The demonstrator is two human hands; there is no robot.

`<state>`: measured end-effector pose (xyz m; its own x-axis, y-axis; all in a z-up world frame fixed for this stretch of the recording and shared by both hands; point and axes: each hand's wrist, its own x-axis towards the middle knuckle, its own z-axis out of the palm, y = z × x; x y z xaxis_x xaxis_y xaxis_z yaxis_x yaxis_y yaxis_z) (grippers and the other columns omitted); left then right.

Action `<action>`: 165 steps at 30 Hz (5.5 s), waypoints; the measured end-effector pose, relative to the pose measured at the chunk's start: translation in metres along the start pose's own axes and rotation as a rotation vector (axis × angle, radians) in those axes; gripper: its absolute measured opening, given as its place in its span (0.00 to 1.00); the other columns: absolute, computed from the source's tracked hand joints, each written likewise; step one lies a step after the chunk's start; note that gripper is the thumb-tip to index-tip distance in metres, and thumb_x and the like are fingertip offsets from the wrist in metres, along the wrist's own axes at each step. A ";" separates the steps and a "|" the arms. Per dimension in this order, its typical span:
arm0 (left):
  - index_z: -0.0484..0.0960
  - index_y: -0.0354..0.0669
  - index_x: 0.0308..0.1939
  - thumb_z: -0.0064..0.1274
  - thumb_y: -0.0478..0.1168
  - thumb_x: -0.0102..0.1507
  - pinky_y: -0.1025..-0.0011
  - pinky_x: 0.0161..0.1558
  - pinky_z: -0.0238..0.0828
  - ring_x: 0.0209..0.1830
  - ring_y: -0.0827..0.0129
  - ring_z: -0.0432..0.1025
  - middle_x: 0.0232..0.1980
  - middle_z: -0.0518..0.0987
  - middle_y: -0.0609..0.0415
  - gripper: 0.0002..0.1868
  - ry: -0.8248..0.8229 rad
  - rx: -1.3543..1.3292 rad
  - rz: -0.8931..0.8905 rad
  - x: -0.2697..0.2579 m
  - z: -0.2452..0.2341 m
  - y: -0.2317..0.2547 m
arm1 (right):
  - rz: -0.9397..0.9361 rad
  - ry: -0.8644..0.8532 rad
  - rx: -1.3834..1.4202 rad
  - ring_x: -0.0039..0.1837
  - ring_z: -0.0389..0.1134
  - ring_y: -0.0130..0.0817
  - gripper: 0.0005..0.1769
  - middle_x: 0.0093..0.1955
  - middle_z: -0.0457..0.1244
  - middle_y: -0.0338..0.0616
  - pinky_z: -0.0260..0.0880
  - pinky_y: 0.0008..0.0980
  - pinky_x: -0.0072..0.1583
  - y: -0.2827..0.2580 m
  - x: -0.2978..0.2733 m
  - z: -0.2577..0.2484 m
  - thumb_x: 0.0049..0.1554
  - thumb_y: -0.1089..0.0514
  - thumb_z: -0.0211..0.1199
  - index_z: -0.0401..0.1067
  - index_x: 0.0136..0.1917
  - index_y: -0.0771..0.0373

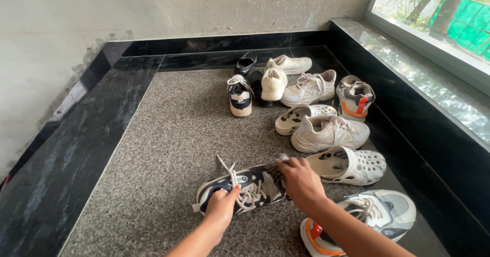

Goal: The person scrubs a navy and white sneaker with a patterned cloth, focusing on the upper, sides, and sole. After scrubbing, the person ties the laces and places the shoe back among other shoes on the floor.

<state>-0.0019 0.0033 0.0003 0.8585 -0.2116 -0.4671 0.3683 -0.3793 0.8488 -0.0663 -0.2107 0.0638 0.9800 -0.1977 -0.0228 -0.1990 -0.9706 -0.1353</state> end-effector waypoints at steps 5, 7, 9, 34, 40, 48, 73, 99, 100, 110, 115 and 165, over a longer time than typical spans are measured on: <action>0.74 0.39 0.27 0.48 0.57 0.69 0.66 0.29 0.58 0.21 0.73 0.61 0.20 0.68 0.58 0.26 -0.024 0.080 0.052 0.004 0.001 -0.021 | 0.138 0.001 0.121 0.62 0.65 0.48 0.38 0.65 0.59 0.52 0.74 0.40 0.60 -0.056 -0.012 0.003 0.54 0.65 0.63 0.61 0.76 0.47; 0.77 0.40 0.28 0.46 0.55 0.69 0.66 0.30 0.60 0.21 0.72 0.64 0.21 0.72 0.57 0.24 -0.031 0.126 0.071 0.014 0.002 -0.028 | 0.098 0.052 0.383 0.62 0.66 0.49 0.36 0.62 0.61 0.50 0.71 0.43 0.61 -0.080 -0.017 0.007 0.52 0.63 0.66 0.68 0.72 0.45; 0.77 0.41 0.30 0.43 0.50 0.70 0.65 0.31 0.62 0.22 0.70 0.66 0.23 0.73 0.57 0.21 -0.019 0.184 0.086 0.020 0.001 -0.040 | 0.033 0.118 0.632 0.60 0.69 0.50 0.25 0.58 0.65 0.50 0.69 0.45 0.62 -0.092 -0.021 0.010 0.56 0.60 0.66 0.74 0.67 0.48; 0.82 0.31 0.37 0.53 0.45 0.67 0.60 0.41 0.70 0.38 0.59 0.77 0.37 0.83 0.45 0.17 0.103 -0.147 -0.122 -0.006 -0.042 0.011 | -0.276 0.056 0.328 0.64 0.63 0.52 0.34 0.61 0.62 0.54 0.65 0.45 0.65 -0.082 -0.035 0.016 0.49 0.66 0.67 0.71 0.69 0.47; 0.82 0.37 0.39 0.51 0.43 0.68 0.67 0.41 0.67 0.35 0.68 0.72 0.36 0.83 0.50 0.12 0.134 -0.129 0.152 -0.018 -0.023 0.003 | 0.083 -0.057 0.172 0.65 0.63 0.49 0.34 0.63 0.60 0.55 0.66 0.44 0.67 -0.031 -0.022 -0.008 0.50 0.61 0.72 0.68 0.70 0.49; 0.78 0.39 0.46 0.49 0.48 0.68 0.68 0.49 0.66 0.42 0.70 0.75 0.44 0.88 0.51 0.15 0.015 -0.160 0.245 -0.016 -0.018 -0.001 | -0.035 0.097 0.536 0.60 0.70 0.45 0.36 0.63 0.63 0.47 0.75 0.40 0.62 -0.057 -0.018 -0.009 0.49 0.66 0.62 0.70 0.70 0.48; 0.85 0.39 0.44 0.39 0.56 0.73 0.65 0.51 0.69 0.39 0.67 0.77 0.38 0.85 0.52 0.26 0.013 -0.066 -0.170 0.019 -0.042 -0.011 | -0.207 0.093 0.372 0.65 0.64 0.53 0.29 0.65 0.60 0.56 0.69 0.45 0.64 -0.101 -0.032 0.003 0.55 0.63 0.66 0.71 0.69 0.47; 0.85 0.28 0.35 0.39 0.59 0.73 0.66 0.32 0.64 0.24 0.68 0.68 0.26 0.79 0.50 0.35 -0.001 -0.011 0.118 0.059 -0.043 -0.085 | -0.376 -0.024 0.244 0.68 0.60 0.53 0.35 0.64 0.58 0.57 0.67 0.44 0.64 -0.103 -0.034 0.003 0.50 0.67 0.64 0.66 0.71 0.55; 0.85 0.31 0.36 0.40 0.58 0.71 0.67 0.34 0.67 0.25 0.68 0.71 0.27 0.81 0.51 0.33 -0.031 -0.065 0.104 0.056 -0.044 -0.084 | -0.363 -0.033 0.235 0.68 0.59 0.52 0.33 0.64 0.58 0.56 0.69 0.42 0.62 -0.099 -0.035 0.006 0.51 0.65 0.65 0.66 0.70 0.55; 0.86 0.34 0.36 0.42 0.59 0.69 0.70 0.42 0.72 0.31 0.68 0.77 0.31 0.86 0.52 0.31 -0.032 0.041 0.052 0.024 -0.047 -0.058 | -0.265 -0.053 -0.169 0.66 0.58 0.48 0.41 0.66 0.55 0.55 0.69 0.40 0.63 -0.005 -0.046 0.007 0.50 0.66 0.65 0.57 0.75 0.55; 0.84 0.29 0.37 0.45 0.60 0.68 0.65 0.43 0.71 0.35 0.61 0.77 0.34 0.85 0.44 0.32 0.101 0.144 0.194 0.030 -0.039 -0.068 | -0.020 -0.057 -0.024 0.65 0.61 0.50 0.37 0.64 0.56 0.59 0.71 0.39 0.63 -0.019 -0.043 0.015 0.54 0.69 0.59 0.57 0.75 0.57; 0.79 0.37 0.31 0.39 0.60 0.68 0.50 0.41 0.70 0.37 0.42 0.77 0.33 0.81 0.37 0.30 0.224 0.579 0.395 0.022 -0.024 -0.025 | -0.430 -0.013 -0.163 0.66 0.60 0.44 0.36 0.69 0.56 0.49 0.67 0.40 0.65 0.011 -0.063 -0.009 0.53 0.64 0.60 0.62 0.75 0.52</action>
<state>0.0158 0.0296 -0.0251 0.9633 -0.2656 -0.0387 -0.1782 -0.7406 0.6478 -0.1302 -0.2096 0.0725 0.9735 0.2283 -0.0117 0.2285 -0.9733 0.0223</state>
